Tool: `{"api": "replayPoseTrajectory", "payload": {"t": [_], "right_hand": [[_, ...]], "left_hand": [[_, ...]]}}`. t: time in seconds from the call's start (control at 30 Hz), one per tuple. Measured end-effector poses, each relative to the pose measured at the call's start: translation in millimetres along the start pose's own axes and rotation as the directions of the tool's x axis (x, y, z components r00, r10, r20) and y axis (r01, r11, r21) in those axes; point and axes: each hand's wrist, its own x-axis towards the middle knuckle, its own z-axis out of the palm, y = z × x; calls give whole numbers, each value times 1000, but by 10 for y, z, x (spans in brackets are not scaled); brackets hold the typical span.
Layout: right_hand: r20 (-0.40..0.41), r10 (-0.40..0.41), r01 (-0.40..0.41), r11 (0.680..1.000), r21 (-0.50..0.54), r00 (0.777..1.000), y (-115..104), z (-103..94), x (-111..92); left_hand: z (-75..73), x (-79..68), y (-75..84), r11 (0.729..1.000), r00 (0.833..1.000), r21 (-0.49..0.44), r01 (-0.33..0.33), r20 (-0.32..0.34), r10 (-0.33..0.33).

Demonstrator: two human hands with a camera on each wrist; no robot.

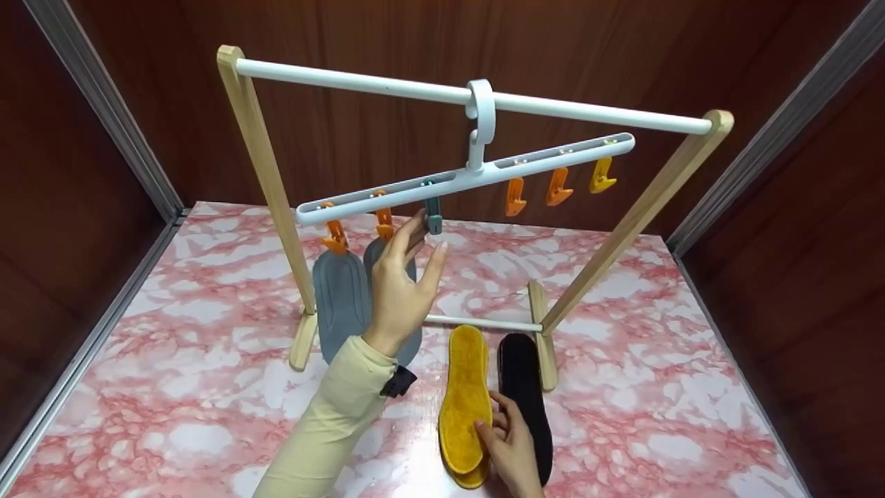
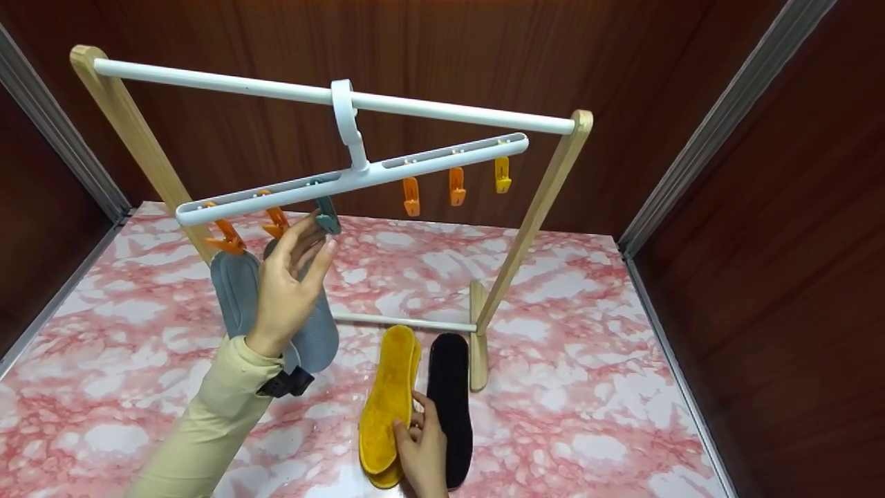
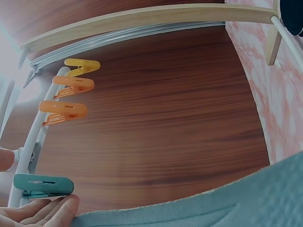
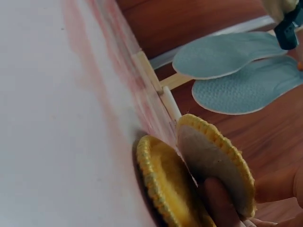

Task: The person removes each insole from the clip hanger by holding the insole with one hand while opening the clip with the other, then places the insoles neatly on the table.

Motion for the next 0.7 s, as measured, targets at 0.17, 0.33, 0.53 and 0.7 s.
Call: {"api": "replayPoseTrajectory", "payload": {"t": [0.17, 0.33, 0.53, 0.7], "right_hand": [[-16, -35, 33, 994, -107, 999, -3, 0, -34], [-43, -80, 67, 968, -241, 996, -27, -8, -69], [-69, -128, 95, 930, -355, 989, -64, -31, -93], [-134, -160, 95, 914, -395, 978, -96, -70, -73]], "left_hand": [[-28, -25, -9, 1000, 1000, -2, -5, -4, 5], [-55, -42, -26, 1000, 1000, 4, -9, 2, 9], [-82, -44, -28, 1000, 1000, -12, 7, 1, -7], [-95, -50, -48, 1000, 1000, -17, -5, -15, 5]]}}
